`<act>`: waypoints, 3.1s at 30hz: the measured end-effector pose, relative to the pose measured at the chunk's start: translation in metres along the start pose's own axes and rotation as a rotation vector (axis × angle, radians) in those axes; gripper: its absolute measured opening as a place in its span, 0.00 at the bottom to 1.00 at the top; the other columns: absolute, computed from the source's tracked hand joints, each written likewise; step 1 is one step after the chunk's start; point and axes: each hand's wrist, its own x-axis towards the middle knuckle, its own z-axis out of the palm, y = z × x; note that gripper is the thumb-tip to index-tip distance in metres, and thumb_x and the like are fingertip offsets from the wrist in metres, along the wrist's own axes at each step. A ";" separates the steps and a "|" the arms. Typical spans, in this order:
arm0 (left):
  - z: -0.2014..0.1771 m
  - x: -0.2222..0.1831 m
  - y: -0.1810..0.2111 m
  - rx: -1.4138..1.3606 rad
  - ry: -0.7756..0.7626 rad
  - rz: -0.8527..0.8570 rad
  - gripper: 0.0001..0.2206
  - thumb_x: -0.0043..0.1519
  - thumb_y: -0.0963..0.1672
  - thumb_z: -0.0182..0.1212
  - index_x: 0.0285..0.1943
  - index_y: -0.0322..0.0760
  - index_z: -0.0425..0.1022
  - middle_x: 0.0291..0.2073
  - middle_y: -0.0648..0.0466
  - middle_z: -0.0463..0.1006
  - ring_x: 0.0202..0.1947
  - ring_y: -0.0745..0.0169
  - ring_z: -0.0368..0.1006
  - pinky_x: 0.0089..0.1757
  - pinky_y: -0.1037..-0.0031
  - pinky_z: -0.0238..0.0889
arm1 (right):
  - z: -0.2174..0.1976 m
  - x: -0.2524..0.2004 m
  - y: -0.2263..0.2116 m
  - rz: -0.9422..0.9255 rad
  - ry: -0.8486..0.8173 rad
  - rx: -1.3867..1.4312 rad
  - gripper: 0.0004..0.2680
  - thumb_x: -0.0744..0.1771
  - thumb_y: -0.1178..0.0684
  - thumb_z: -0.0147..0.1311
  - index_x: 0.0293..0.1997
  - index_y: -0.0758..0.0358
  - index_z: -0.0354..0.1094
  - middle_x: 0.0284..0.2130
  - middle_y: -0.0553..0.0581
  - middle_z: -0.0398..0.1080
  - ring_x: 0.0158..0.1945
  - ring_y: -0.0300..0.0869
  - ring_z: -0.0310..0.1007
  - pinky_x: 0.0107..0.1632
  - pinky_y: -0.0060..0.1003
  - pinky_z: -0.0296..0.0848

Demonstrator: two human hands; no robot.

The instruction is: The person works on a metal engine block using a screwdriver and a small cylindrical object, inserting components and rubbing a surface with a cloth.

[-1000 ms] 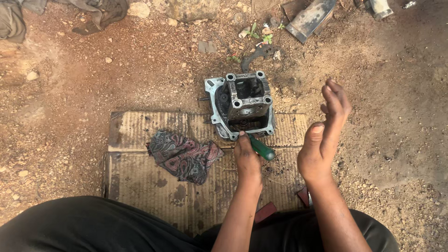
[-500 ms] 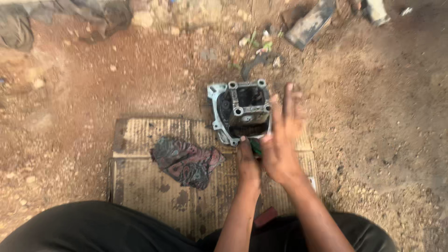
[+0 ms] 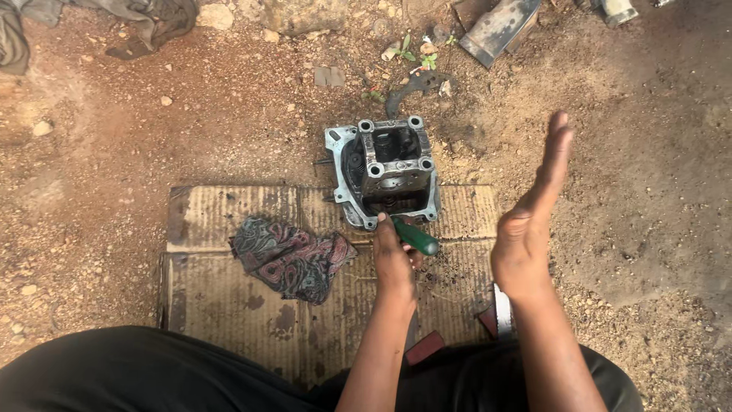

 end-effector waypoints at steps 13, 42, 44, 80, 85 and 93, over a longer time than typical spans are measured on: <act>0.005 -0.008 -0.015 0.004 0.068 0.053 0.22 0.70 0.57 0.39 0.48 0.39 0.71 0.32 0.57 0.73 0.28 0.69 0.66 0.27 0.74 0.59 | 0.003 -0.006 -0.010 0.039 0.017 0.001 0.31 0.74 0.27 0.30 0.81 0.58 0.30 0.81 0.61 0.32 0.83 0.50 0.28 0.82 0.48 0.30; 0.003 -0.010 0.013 -0.082 -0.017 -0.127 0.22 0.70 0.58 0.45 0.35 0.41 0.65 0.17 0.60 0.59 0.14 0.70 0.54 0.19 0.75 0.45 | 0.044 0.005 -0.033 -0.039 0.106 -0.130 0.27 0.75 0.31 0.31 0.82 0.56 0.34 0.81 0.66 0.28 0.83 0.59 0.28 0.81 0.59 0.36; 0.009 -0.020 0.005 0.000 -0.040 -0.100 0.22 0.70 0.57 0.43 0.34 0.40 0.66 0.17 0.61 0.59 0.14 0.70 0.53 0.20 0.74 0.46 | 0.030 0.016 -0.028 -0.074 0.130 -0.126 0.25 0.76 0.31 0.29 0.80 0.55 0.38 0.79 0.64 0.32 0.81 0.56 0.32 0.81 0.53 0.44; 0.007 -0.016 -0.001 -0.149 -0.086 -0.122 0.19 0.67 0.56 0.50 0.33 0.42 0.67 0.21 0.61 0.64 0.18 0.73 0.59 0.22 0.76 0.49 | 0.001 0.036 -0.065 0.373 -0.915 -0.254 0.12 0.60 0.51 0.65 0.47 0.52 0.81 0.35 0.52 0.81 0.35 0.43 0.81 0.42 0.38 0.79; 0.005 -0.013 -0.009 -0.268 -0.111 -0.047 0.15 0.67 0.53 0.52 0.34 0.43 0.66 0.27 0.60 0.63 0.29 0.70 0.62 0.34 0.73 0.59 | -0.002 0.035 -0.075 0.276 -0.892 -0.276 0.14 0.59 0.51 0.66 0.48 0.55 0.81 0.31 0.58 0.79 0.32 0.48 0.78 0.38 0.43 0.75; 0.003 -0.010 -0.013 -0.266 -0.154 -0.036 0.14 0.68 0.52 0.52 0.34 0.43 0.65 0.26 0.61 0.61 0.27 0.71 0.56 0.32 0.74 0.54 | -0.006 0.037 -0.085 0.361 -0.911 -0.327 0.14 0.59 0.50 0.66 0.47 0.54 0.80 0.30 0.58 0.77 0.30 0.49 0.78 0.36 0.45 0.75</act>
